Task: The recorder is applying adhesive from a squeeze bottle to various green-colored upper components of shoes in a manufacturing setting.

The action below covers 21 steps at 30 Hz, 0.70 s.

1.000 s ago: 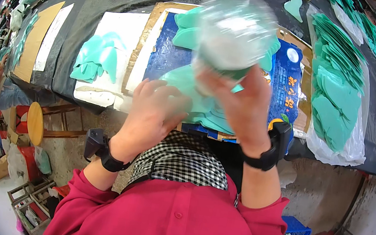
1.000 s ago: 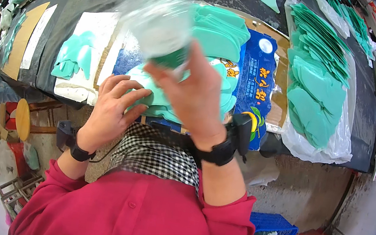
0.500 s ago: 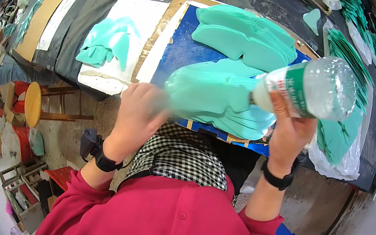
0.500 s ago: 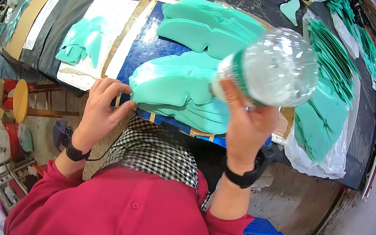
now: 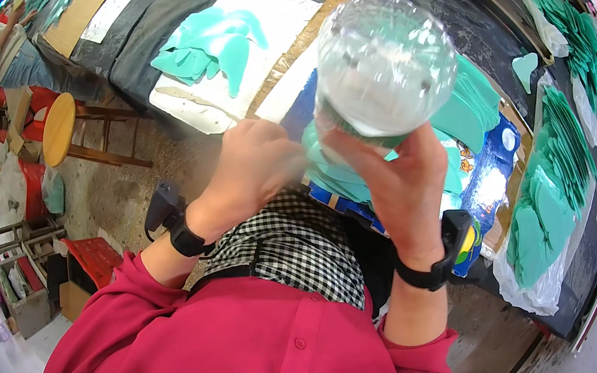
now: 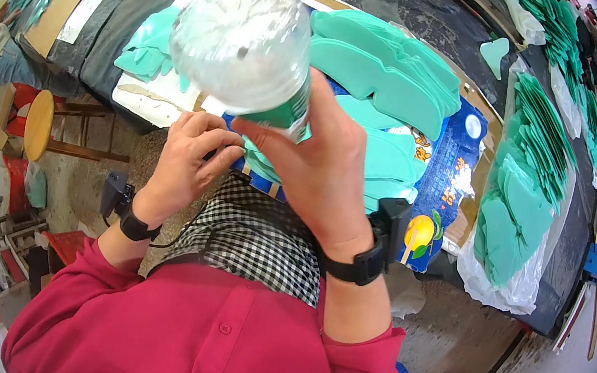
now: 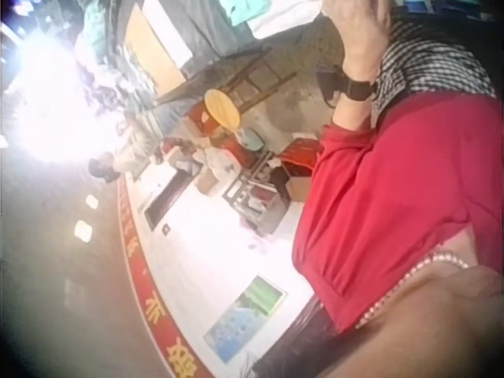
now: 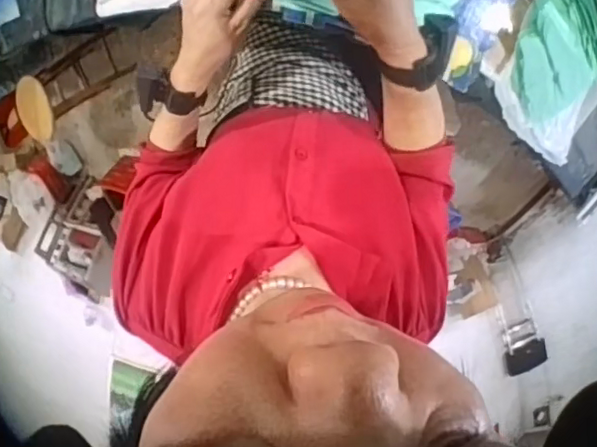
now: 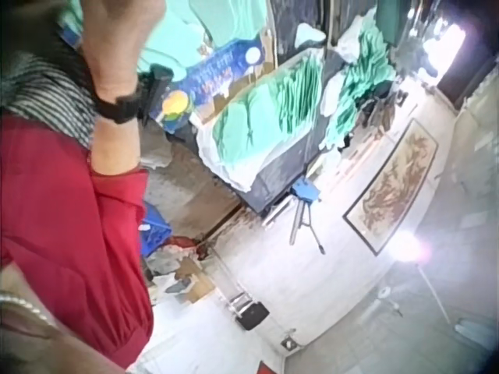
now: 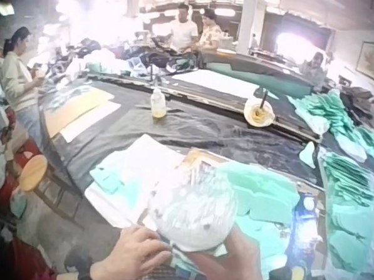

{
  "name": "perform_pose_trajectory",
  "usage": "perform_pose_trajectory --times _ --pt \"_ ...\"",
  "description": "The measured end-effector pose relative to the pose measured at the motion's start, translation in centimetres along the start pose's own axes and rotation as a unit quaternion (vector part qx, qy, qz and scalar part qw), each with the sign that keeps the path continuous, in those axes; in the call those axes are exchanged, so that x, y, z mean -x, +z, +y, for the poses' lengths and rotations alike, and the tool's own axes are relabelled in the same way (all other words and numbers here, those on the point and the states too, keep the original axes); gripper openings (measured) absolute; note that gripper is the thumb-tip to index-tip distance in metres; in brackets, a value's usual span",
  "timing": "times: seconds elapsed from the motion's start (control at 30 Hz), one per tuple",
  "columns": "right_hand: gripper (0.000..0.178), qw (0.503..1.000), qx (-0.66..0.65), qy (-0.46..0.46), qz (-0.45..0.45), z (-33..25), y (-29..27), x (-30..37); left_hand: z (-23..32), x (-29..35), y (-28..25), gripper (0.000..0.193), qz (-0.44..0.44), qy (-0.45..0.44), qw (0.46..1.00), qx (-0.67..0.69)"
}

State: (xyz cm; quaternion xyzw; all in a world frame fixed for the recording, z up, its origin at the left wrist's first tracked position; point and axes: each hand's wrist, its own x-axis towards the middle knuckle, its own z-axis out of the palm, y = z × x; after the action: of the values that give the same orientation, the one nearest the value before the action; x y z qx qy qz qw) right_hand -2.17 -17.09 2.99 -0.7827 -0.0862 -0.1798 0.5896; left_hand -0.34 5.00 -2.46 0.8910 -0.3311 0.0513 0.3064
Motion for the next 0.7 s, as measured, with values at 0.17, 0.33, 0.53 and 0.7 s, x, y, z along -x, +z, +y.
perform_pose_trajectory --times 0.17,0.33,0.53,0.7 --pt "0.056 0.997 0.059 0.031 0.027 -0.4 0.1 -1.5 0.0 0.9 -1.7 0.017 0.042 -0.079 0.996 0.008" --pt "0.065 0.994 0.063 -0.051 -0.073 -2.1 2.6 -0.3 -2.1 1.6 -0.6 0.025 0.030 -0.075 0.996 -0.032" --pt "0.045 0.983 0.060 0.129 0.114 -1.3 -6.3 3.8 -1.8 0.8 -2.0 0.024 0.061 -0.140 0.988 0.034" --pt "0.044 0.952 0.107 0.115 0.263 0.7 -11.6 4.9 -2.1 0.7 -2.9 0.026 0.015 -0.194 0.978 0.073"
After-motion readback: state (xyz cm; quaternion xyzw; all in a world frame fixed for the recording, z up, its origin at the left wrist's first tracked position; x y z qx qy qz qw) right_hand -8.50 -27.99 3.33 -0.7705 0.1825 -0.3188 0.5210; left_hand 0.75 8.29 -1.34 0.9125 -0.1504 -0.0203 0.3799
